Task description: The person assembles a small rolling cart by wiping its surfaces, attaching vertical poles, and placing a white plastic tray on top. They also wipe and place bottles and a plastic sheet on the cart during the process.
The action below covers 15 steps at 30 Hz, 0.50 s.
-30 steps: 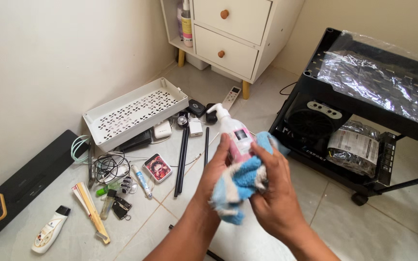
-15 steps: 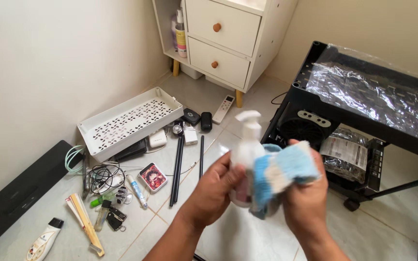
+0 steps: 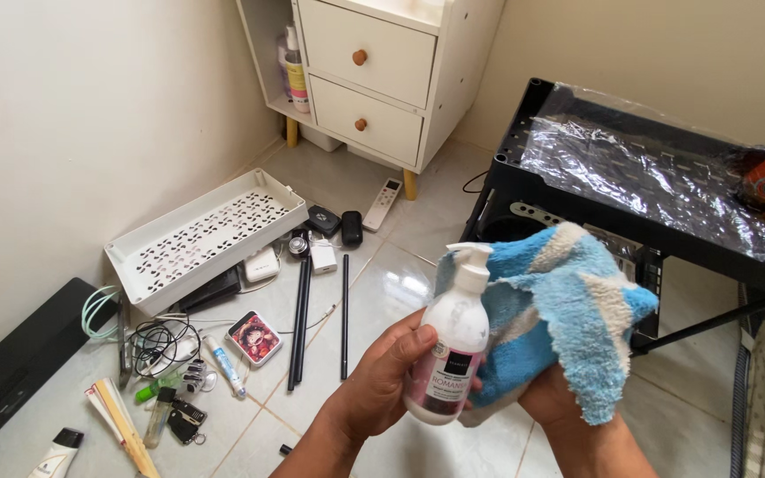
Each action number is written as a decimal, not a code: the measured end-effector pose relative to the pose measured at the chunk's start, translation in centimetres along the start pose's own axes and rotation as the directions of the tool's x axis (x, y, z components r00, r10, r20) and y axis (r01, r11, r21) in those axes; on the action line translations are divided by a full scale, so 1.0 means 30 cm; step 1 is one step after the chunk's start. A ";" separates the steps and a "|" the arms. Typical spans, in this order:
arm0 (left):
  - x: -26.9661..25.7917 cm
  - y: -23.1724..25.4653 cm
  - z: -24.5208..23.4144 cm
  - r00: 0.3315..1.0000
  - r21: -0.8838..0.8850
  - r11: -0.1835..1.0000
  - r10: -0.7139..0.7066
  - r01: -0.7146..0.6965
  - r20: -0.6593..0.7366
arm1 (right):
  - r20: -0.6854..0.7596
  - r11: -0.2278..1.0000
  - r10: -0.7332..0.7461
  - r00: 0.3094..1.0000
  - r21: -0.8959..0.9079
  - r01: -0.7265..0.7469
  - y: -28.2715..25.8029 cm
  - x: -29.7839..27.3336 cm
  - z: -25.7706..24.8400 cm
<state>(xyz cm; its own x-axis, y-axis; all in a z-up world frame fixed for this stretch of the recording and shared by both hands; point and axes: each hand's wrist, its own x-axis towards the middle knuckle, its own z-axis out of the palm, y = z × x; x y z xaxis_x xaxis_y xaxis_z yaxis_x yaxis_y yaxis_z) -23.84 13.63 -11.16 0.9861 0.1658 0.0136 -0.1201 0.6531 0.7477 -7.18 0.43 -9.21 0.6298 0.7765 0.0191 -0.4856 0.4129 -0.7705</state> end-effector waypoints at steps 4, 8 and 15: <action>0.014 0.003 0.025 0.992 0.191 0.976 -0.092 0.107 -0.083 | 0.011 0.993 -0.025 1.000 -0.118 0.026 -0.006 -0.009 0.031; 0.019 0.016 0.064 0.976 0.677 0.709 -0.076 0.197 -0.204 | -0.008 0.949 -0.140 0.990 -0.285 0.132 -0.022 -0.026 0.073; 0.001 0.065 0.122 0.986 0.748 0.663 0.097 0.039 -0.137 | 0.238 0.355 -0.270 0.933 -0.876 0.326 -0.118 -0.053 0.117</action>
<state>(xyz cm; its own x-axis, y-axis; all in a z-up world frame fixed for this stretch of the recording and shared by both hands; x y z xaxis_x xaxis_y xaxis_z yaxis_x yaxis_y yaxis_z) -23.62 12.22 -7.27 0.9447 0.3278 -0.0054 0.0449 -0.1131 0.9926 -8.60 -0.59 -4.27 0.5749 0.7259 0.3775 0.5638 -0.0171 -0.8257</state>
